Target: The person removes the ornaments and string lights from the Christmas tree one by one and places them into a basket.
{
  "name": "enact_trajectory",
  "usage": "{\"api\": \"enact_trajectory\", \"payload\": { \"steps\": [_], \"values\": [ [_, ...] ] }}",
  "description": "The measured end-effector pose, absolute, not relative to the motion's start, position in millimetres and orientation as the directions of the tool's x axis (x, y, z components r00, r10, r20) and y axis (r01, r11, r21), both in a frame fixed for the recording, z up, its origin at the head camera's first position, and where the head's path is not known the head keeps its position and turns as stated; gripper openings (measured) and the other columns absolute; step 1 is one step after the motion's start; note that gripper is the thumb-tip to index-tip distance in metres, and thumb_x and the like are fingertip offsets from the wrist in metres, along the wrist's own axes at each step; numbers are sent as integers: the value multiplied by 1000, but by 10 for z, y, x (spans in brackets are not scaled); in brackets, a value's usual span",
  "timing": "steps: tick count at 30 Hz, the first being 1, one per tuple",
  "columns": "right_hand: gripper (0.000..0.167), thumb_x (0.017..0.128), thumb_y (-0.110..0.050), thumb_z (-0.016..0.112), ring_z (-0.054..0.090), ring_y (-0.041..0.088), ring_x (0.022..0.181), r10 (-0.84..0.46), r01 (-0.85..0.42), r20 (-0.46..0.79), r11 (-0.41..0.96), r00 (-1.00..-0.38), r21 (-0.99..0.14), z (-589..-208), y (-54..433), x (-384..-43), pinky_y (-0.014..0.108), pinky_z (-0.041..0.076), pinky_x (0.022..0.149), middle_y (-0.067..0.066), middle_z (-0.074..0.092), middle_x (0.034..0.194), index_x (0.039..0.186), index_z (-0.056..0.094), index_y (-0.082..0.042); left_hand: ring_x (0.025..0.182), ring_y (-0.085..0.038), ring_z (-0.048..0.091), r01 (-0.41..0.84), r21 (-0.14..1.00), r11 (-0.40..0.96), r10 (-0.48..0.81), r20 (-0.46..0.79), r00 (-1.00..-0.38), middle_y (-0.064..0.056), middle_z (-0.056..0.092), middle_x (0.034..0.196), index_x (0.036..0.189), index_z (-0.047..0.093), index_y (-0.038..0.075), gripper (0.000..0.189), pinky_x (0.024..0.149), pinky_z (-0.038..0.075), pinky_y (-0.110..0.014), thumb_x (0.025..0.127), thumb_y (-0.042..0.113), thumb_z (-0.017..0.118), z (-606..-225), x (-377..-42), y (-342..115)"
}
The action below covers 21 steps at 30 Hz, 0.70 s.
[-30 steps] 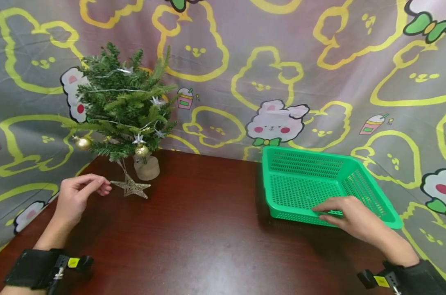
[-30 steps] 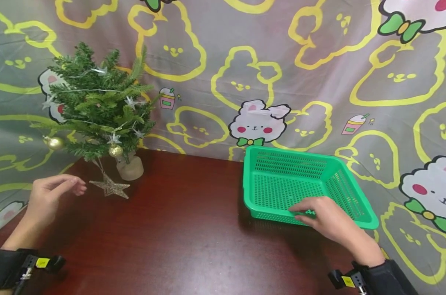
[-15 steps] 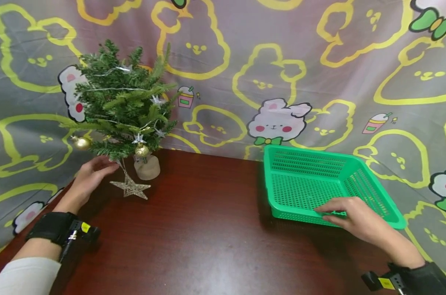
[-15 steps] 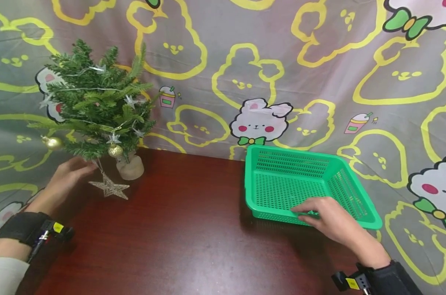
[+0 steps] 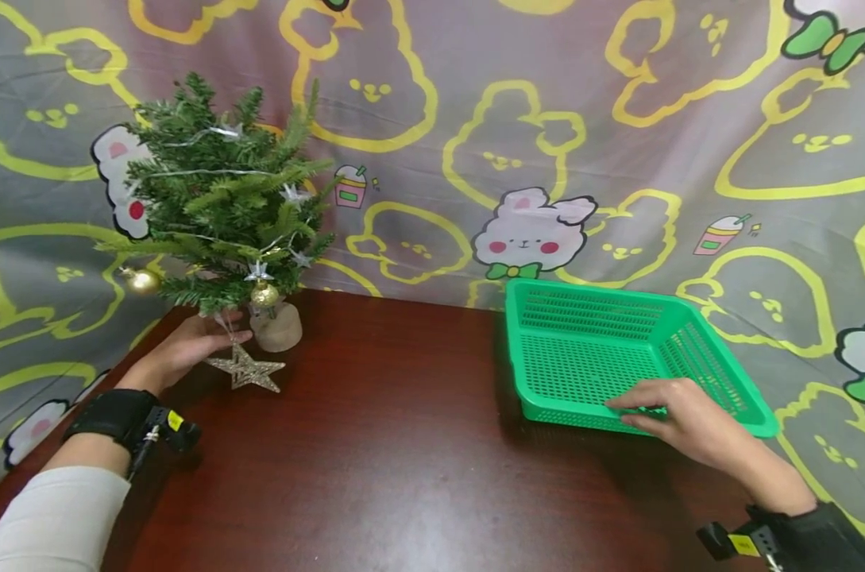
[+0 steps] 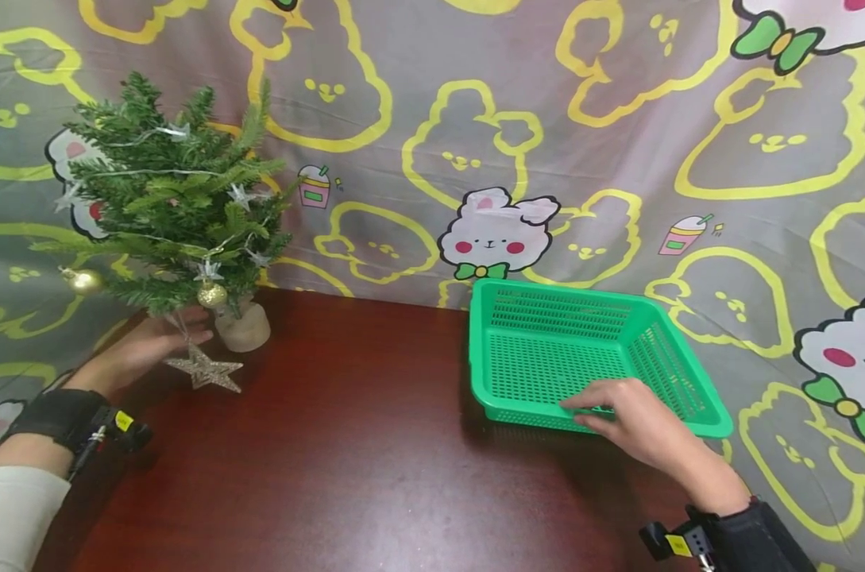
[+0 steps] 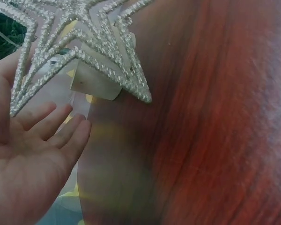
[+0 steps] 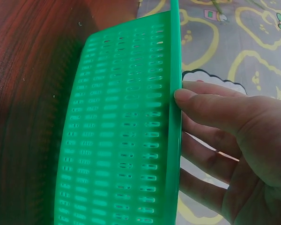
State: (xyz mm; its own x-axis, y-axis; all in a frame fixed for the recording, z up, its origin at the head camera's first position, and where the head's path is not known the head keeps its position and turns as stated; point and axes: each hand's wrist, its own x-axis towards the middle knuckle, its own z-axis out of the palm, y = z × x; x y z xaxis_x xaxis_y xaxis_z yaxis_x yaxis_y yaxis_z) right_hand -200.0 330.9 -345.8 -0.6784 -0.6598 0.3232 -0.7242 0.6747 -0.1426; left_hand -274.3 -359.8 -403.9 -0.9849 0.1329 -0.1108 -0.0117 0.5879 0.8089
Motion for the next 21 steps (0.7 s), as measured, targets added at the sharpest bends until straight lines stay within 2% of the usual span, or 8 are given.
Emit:
{"api": "enact_trajectory", "payload": {
  "steps": [8,11,15,19,21],
  "values": [
    [40,73,-2,83,66,-2,84,-651,-720,330,676,-684,-157,-3474,3317,-1995,12,49,64,-15,74,93,104,78,-27,146,-52,17,29,841,540,211,-102,-972,-30,17,161,155,20,-3,74,112,24,-70,102,34,55,-4084,-2847,-3555],
    [40,73,-3,83,66,-2,83,-646,-715,326,680,-690,-165,-3474,3317,-1994,14,50,63,-15,74,93,104,78,-27,143,-51,26,7,839,545,218,-133,-967,-31,21,159,155,18,-4,74,111,28,-66,103,35,52,-4091,-2875,-3522],
    [39,74,-4,82,66,-2,83,-639,-706,316,684,-701,-182,-3475,3319,-1995,17,51,62,-15,73,94,105,78,-27,138,-54,34,-43,844,534,222,-189,-956,-34,20,157,156,7,-7,81,111,30,-64,103,37,50,-4098,-2917,-3486],
    [39,75,-4,82,65,-3,83,-634,-700,311,687,-709,-195,-3475,3322,-1999,19,52,62,-15,73,94,105,77,-27,140,-55,30,-95,851,517,217,-237,-947,-35,8,160,155,-2,-7,88,115,23,-67,102,38,52,-4101,-2970,-3470],
    [39,75,-4,82,65,-3,83,-633,-700,311,685,-709,-203,-3476,3325,-2002,18,51,61,-15,74,94,105,77,-27,141,-55,28,-99,852,514,219,-242,-945,-35,4,160,155,-4,-7,89,116,23,-65,102,35,53,-4108,-2996,-3462]
  ]
}}
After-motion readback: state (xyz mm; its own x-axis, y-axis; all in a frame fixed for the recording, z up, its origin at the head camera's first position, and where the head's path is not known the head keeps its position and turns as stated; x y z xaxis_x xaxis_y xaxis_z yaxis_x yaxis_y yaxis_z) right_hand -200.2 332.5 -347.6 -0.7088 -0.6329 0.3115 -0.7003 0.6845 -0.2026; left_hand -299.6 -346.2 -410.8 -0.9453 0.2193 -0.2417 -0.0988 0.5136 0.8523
